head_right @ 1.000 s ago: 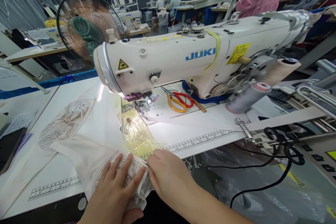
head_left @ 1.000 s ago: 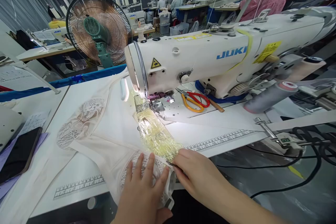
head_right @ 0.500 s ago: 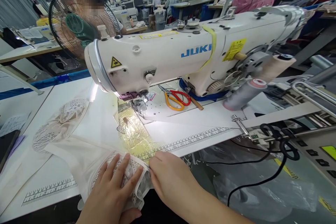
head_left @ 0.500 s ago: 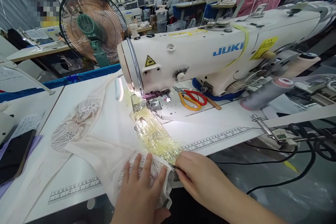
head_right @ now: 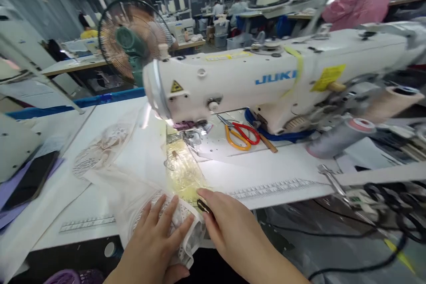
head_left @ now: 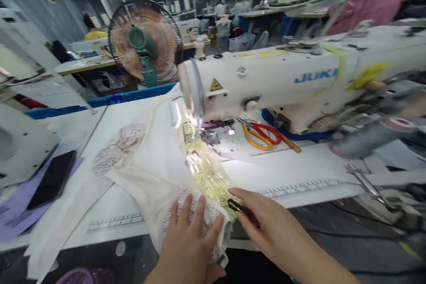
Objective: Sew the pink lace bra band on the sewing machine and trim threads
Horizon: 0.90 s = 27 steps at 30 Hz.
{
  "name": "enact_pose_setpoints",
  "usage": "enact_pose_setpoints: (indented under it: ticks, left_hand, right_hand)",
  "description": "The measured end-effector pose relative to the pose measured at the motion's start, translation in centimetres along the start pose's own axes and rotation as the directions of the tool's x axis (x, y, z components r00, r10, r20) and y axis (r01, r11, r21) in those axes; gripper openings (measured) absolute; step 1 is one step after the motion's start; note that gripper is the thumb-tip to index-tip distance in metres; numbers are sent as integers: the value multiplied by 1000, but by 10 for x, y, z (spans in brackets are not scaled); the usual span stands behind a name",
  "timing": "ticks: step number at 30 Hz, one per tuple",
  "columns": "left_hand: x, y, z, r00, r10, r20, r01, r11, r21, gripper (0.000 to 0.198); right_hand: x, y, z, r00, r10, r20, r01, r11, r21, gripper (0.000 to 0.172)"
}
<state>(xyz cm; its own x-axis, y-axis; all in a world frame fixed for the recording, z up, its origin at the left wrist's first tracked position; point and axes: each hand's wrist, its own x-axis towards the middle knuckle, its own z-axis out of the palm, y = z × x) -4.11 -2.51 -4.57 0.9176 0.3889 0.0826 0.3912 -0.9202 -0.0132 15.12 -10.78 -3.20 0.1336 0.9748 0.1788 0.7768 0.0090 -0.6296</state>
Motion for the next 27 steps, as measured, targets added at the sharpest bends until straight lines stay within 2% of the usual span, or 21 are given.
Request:
enact_pose_setpoints:
  ticks: [2,5,8,11,14,17,23,27]
  left_hand:
    - [-2,-1,1,1000,-2,9,2,1000,-9,86]
    - [-5,-4,0,998,2,67,2,999,-50,87]
    - [-8,-4,-1,991,-43,124,57,992,-109,85]
    - [-8,-2,-1,983,-74,166,98,985,-141,81]
    - [-4,-1,-2,977,-68,203,96,987,-131,85]
    - [-1,1,-5,971,-64,230,93,988,-119,90]
    - [1,3,-9,960,-98,261,127,987,-98,87]
    - [0,2,-7,967,-76,243,98,992,-80,88]
  right_hand:
    - [7,-1,5,997,-74,-10,74,997,16,25]
    - [19,-5,13,990,-110,83,112,993,-26,19]
    - [24,-8,17,989,-148,27,149,987,-64,20]
    - [16,-5,16,994,-107,-17,105,991,-86,26]
    - [2,-1,13,1000,-16,4,17,996,-83,16]
    - [-9,0,13,999,34,10,-33,998,-54,14]
    - [-13,-1,15,999,22,28,-21,999,-43,13]
    - [-13,-1,15,999,19,47,-15,997,-75,13]
